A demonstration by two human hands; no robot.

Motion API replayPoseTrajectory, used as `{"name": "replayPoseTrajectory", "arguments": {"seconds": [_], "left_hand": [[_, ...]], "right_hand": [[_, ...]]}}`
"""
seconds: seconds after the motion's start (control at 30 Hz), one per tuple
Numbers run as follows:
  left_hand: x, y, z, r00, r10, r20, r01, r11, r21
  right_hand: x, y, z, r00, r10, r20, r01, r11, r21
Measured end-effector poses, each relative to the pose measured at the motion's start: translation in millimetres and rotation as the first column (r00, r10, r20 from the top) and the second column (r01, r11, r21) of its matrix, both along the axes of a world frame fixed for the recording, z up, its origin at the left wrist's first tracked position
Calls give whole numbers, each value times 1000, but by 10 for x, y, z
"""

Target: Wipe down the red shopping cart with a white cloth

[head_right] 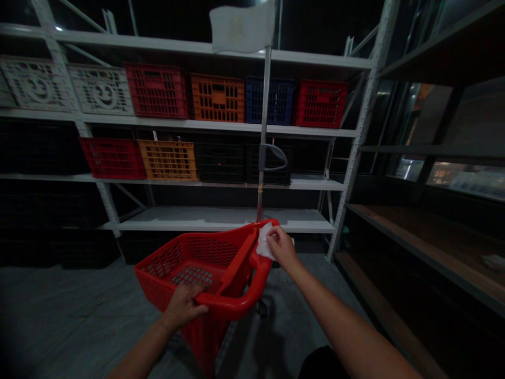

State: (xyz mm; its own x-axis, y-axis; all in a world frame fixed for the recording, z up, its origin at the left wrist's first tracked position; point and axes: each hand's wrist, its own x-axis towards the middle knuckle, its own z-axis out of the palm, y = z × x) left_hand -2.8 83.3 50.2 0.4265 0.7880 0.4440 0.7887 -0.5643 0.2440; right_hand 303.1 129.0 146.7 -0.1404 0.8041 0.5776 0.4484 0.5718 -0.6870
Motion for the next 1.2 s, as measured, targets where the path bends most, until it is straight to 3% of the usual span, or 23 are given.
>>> {"name": "replayPoseTrajectory", "arguments": {"seconds": [0.07,0.13,0.3,0.5,0.63,0.73,0.8,0.87,0.97,1.1,1.2], "left_hand": [[3,10,-7,1000,-8,2,8,1000,22],[10,16,-21,1000,-16,9,16,998,58],[43,-4,-31,1000,-20,-2,20,988,151],[199,-49,-7,999,47,-3,-46,979,197],[250,-33,-42,996,92,-6,-90,981,174],[166,-53,-24,997,71,-31,-67,990,128],[111,-126,52,998,52,-46,-46,991,127],[145,-259,186,999,40,-36,-32,980,197],[464,-513,438,1000,19,13,-22,952,304],[1082,-705,658,993,115,-2,-115,990,85],[1279,-699,668,981,192,-36,-191,981,29]], "right_hand": [[-2,-25,-11,949,-181,256,147,978,149],[0,-7,-35,847,-232,478,167,970,174],[35,273,-18,663,6,748,15,1000,-21],[-76,749,208,603,-16,797,126,989,-75],[-160,585,203,610,-3,793,109,991,-80],[-141,193,138,602,122,789,-96,992,-80],[-111,-48,120,569,246,785,-292,952,-86],[-101,-197,132,547,304,780,-387,918,-86],[-141,-245,162,552,286,783,-396,917,-56],[-206,-113,181,536,266,801,-414,910,-25],[-212,119,241,530,231,816,-287,954,-83]]}}
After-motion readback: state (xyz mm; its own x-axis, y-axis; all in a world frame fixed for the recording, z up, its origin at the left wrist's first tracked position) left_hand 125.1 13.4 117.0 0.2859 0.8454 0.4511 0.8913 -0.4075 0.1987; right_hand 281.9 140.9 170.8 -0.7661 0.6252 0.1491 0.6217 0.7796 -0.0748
